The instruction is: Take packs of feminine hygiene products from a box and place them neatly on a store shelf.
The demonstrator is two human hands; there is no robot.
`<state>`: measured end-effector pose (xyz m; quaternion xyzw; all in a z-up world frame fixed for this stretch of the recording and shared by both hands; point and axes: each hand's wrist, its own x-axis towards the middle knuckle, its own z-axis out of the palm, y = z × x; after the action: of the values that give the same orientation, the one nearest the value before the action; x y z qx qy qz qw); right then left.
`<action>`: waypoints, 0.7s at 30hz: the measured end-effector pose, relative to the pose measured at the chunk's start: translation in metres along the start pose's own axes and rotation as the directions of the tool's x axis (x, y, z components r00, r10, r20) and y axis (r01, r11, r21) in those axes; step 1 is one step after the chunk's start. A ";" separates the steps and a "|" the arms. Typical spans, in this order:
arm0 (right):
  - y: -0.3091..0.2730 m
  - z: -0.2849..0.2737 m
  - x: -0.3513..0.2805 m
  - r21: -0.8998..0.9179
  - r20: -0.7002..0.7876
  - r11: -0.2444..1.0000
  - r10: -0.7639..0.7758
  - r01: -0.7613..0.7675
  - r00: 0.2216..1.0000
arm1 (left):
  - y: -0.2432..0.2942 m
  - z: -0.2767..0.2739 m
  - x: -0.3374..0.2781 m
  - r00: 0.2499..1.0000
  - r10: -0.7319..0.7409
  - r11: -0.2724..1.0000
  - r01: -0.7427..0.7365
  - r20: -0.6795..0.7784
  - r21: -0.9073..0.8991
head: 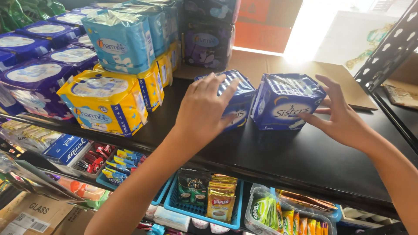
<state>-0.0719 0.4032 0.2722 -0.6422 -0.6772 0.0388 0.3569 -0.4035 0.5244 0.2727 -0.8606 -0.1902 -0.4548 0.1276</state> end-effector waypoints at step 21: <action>-0.032 -0.001 -0.006 -0.192 -0.064 0.974 0.111 -0.122 0.992 | 0.023 -0.041 -0.011 0.966 0.251 0.966 -0.247 -0.054 0.071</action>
<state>-0.0986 0.3921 0.2870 -0.7137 -0.6293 -0.0241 0.3068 -0.4297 0.4854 0.2852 -0.8584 -0.0907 -0.4557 0.2173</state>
